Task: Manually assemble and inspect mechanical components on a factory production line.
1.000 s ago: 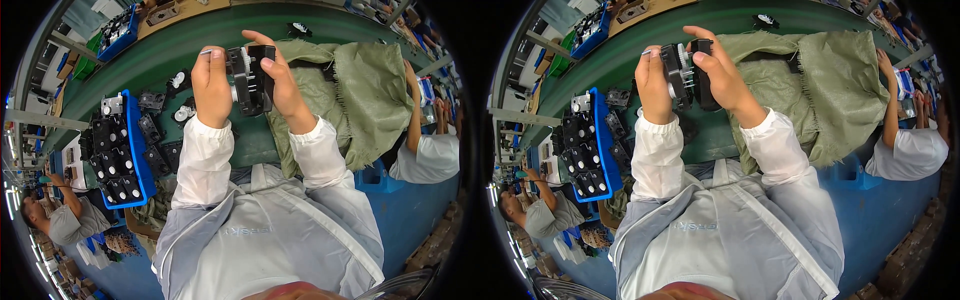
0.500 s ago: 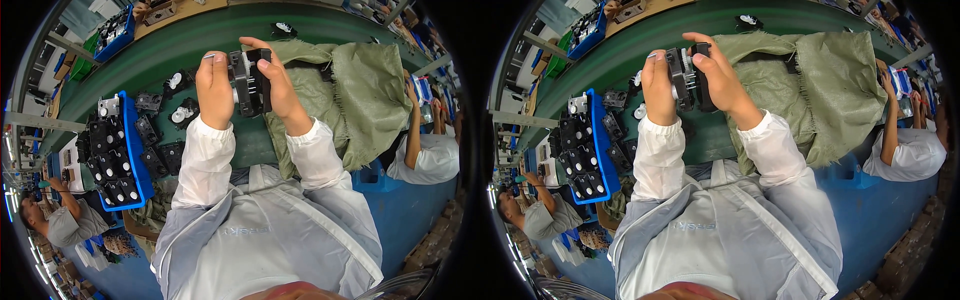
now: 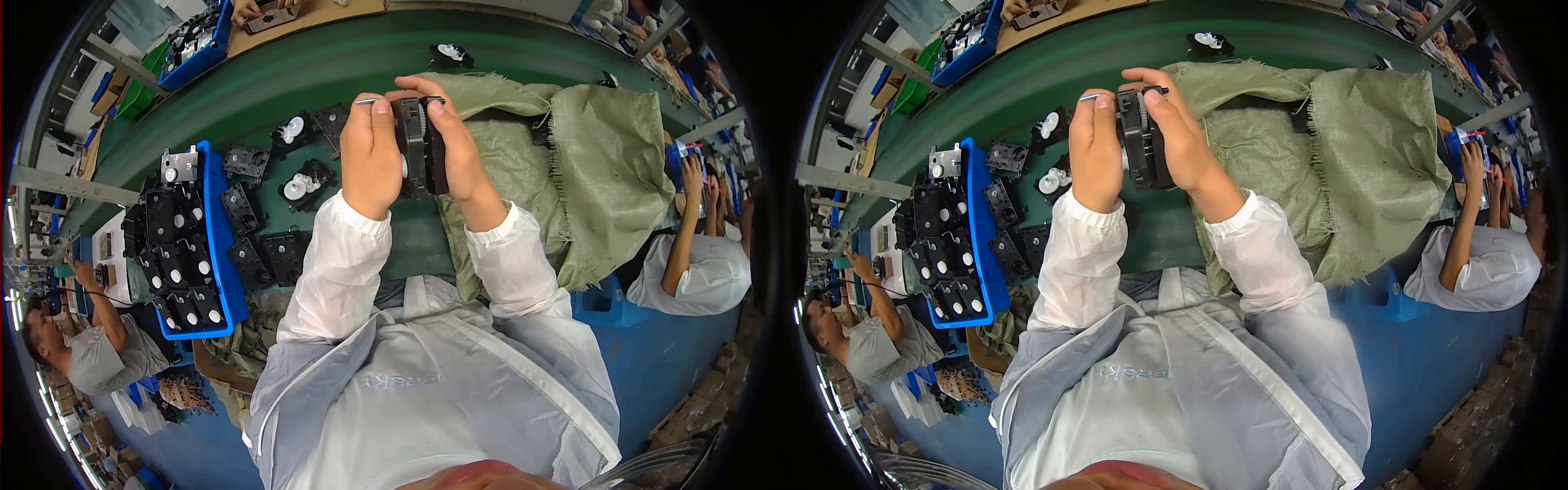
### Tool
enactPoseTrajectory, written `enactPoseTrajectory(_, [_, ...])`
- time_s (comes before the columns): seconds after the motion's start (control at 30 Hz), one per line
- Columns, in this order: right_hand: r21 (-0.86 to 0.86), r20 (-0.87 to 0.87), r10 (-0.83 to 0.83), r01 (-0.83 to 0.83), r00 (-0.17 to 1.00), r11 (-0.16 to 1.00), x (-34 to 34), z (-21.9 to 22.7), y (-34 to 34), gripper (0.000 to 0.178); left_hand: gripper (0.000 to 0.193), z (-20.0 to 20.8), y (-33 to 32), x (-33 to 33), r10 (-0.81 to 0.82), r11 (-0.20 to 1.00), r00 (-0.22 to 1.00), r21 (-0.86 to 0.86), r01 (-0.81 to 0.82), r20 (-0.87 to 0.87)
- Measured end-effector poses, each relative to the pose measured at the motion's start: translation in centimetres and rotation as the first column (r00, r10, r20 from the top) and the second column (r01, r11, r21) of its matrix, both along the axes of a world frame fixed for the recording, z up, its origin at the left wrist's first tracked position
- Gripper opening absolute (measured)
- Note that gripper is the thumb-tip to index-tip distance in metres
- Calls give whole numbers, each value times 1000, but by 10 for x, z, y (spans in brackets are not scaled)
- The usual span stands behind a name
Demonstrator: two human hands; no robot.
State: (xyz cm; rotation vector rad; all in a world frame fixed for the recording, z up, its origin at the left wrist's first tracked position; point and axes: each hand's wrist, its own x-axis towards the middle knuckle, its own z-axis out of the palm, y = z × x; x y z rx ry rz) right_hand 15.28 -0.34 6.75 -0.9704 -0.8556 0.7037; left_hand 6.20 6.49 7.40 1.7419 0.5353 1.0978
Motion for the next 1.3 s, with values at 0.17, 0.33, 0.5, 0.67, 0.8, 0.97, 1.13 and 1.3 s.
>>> enactPoseTrajectory(0.17, [149,166,-67,42,984,988,3,-12,8,49,25,-4,-4,-2,16,999,998,42,-19,65])
enactPoseTrajectory(0.33, [-28,212,-122,131,969,991,-7,-7,5,40,23,-9,12,-18,-167,945,981,-267,189,103])
enactPoseTrajectory(0.5, [-50,222,-275,293,935,955,-5,13,10,38,29,-5,-7,-24,-18,975,1000,222,20,-12])
enactPoseTrajectory(0.67, [-62,107,-206,213,973,975,21,19,29,32,32,-3,5,-28,-78,996,979,21,84,-189])
enactPoseTrajectory(0.8, [-28,402,-305,345,863,938,40,39,56,32,25,6,24,-4,-5,978,999,210,14,-41])
enactPoseTrajectory(0.97, [-109,319,-411,464,854,879,72,19,118,32,31,29,99,18,-45,934,936,319,164,-349])
enactPoseTrajectory(1.13, [-285,264,-392,460,881,841,114,-46,155,34,34,9,208,64,-168,906,549,91,414,-819])
enactPoseTrajectory(1.3, [-685,352,138,155,926,712,99,-127,160,41,37,-97,310,127,-409,875,131,-348,336,-903])
